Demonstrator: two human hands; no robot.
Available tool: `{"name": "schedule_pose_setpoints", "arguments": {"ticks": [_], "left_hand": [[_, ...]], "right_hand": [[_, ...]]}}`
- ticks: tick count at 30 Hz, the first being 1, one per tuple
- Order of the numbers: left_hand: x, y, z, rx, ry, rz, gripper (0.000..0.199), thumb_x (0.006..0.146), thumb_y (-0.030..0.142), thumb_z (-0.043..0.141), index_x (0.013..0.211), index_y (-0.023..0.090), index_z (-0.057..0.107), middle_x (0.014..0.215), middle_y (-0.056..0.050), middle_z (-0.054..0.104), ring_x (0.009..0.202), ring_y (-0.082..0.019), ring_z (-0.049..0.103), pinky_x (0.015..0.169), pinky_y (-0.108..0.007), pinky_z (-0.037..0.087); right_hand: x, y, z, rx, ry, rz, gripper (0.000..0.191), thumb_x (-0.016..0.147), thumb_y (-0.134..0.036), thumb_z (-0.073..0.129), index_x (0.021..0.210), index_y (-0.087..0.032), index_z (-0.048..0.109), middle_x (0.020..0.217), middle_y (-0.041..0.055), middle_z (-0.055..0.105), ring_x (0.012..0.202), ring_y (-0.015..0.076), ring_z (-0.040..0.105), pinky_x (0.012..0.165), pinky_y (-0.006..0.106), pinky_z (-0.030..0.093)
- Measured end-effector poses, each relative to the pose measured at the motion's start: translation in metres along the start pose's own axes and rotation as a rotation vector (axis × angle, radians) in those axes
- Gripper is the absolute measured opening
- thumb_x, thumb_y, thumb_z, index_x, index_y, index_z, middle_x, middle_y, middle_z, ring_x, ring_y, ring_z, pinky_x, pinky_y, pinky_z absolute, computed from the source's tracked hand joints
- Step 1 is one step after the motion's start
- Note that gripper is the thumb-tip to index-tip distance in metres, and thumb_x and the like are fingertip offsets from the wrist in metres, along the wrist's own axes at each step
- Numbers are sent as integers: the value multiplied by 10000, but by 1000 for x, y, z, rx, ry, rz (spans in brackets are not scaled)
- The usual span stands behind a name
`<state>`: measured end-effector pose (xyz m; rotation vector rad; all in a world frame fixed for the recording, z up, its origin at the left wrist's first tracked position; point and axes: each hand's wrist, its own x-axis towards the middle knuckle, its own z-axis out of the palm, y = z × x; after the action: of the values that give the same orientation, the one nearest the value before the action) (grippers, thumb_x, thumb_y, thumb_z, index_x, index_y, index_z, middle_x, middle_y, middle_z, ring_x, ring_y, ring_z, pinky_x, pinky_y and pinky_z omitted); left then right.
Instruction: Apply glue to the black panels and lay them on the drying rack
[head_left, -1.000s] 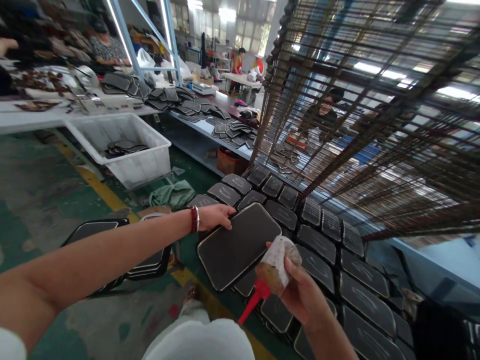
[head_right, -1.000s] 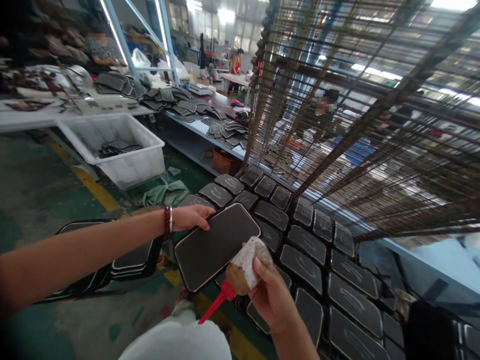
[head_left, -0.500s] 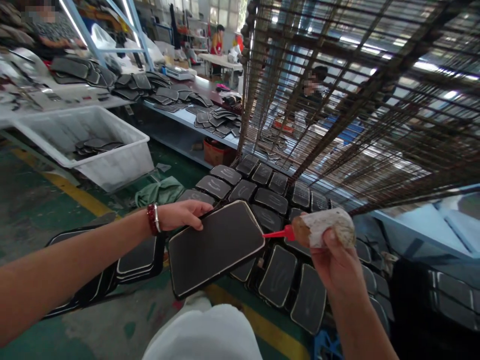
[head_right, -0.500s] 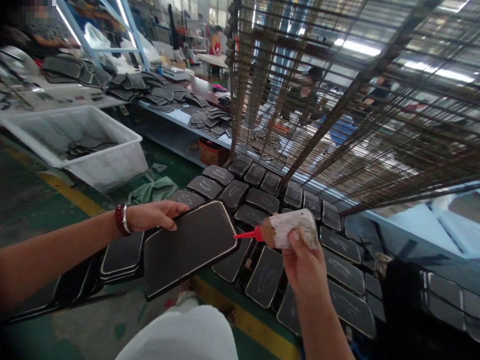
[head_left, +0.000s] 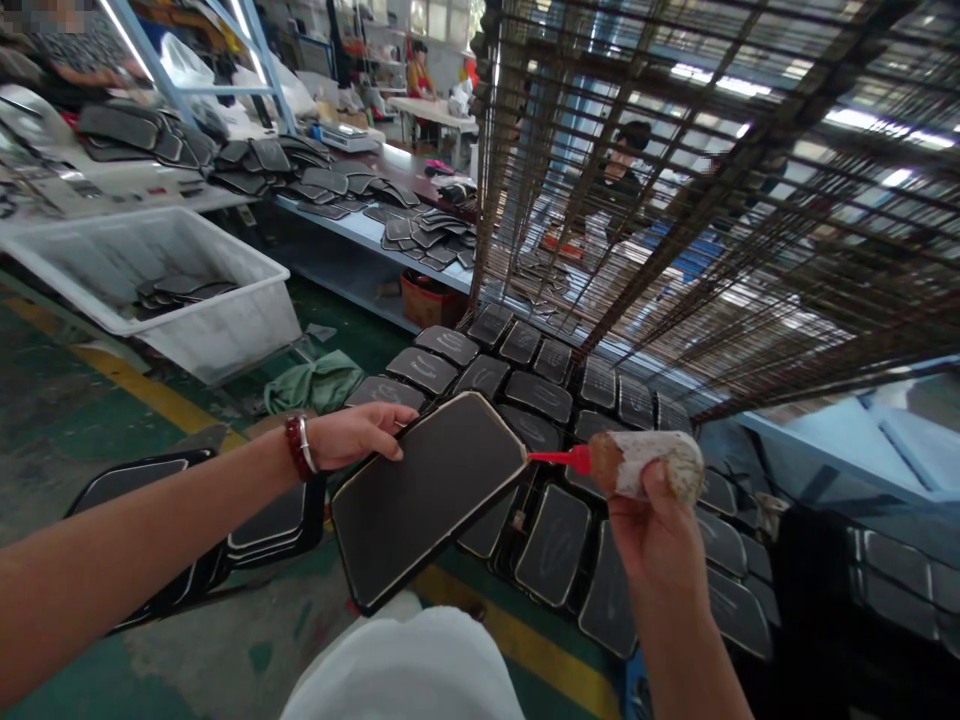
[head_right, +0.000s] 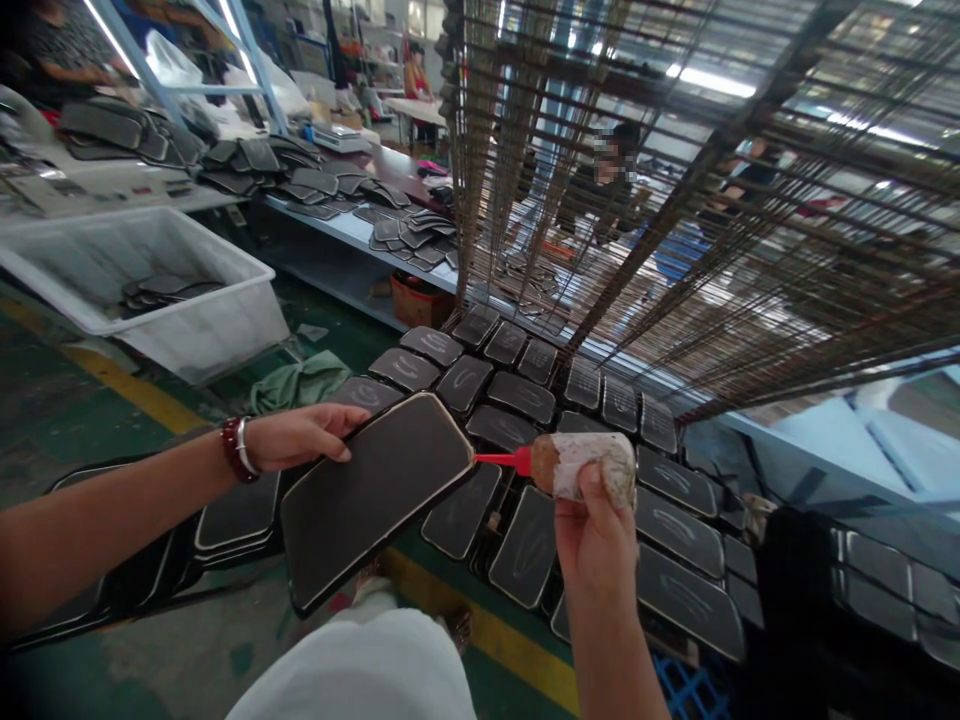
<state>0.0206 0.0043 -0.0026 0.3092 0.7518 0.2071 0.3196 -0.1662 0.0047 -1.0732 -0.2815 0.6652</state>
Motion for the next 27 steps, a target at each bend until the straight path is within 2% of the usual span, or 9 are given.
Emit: {"name": "schedule_pose_setpoints", "arguments": {"ticks": [5, 10, 14, 21, 27], "left_hand": [[1, -4, 8, 44, -2, 36, 611, 605, -171, 475, 1064, 166, 697, 906, -153, 743, 755, -318, 729, 652, -408, 589], [3, -7, 11, -99, 71, 12, 545, 671, -131, 480, 1079, 157, 699, 873, -165, 739, 703, -336, 726, 621, -458, 590], [5, -9, 9, -97, 53, 15, 541, 671, -138, 496, 1077, 154, 700, 860, -165, 737, 682, -338, 724, 596, -459, 590], [8, -12, 6, 68, 53, 89, 616, 605, -181, 467, 1082, 144, 683, 832, -151, 737, 660, -307, 721, 582, -404, 585], [9, -14, 6, 152, 79, 123, 567, 602, -158, 482, 1054, 118, 683, 824, -154, 737, 630, -283, 713, 597, -393, 579]], "right_hand": [[-7, 9, -4, 20, 44, 38, 384, 699, -291, 810, 1047, -230, 661, 1105, 3, 679, 998, 152, 637, 882, 286, 545], [-22, 13, -3, 3, 38, 21, 316, 723, -280, 787, 1011, -221, 671, 1069, 12, 689, 974, 155, 642, 870, 298, 551], [-34, 17, -2, -56, 10, 7, 284, 738, -307, 780, 990, -230, 674, 1032, 2, 698, 940, 122, 638, 907, 260, 508], [-52, 22, -1, -52, -56, 76, 446, 726, -331, 777, 1137, -237, 629, 1038, 34, 704, 1002, 196, 649, 970, 377, 489], [-65, 25, 1, -63, -83, 96, 451, 751, -322, 755, 1165, -212, 616, 1042, 76, 711, 974, 215, 664, 972, 417, 482]]}}
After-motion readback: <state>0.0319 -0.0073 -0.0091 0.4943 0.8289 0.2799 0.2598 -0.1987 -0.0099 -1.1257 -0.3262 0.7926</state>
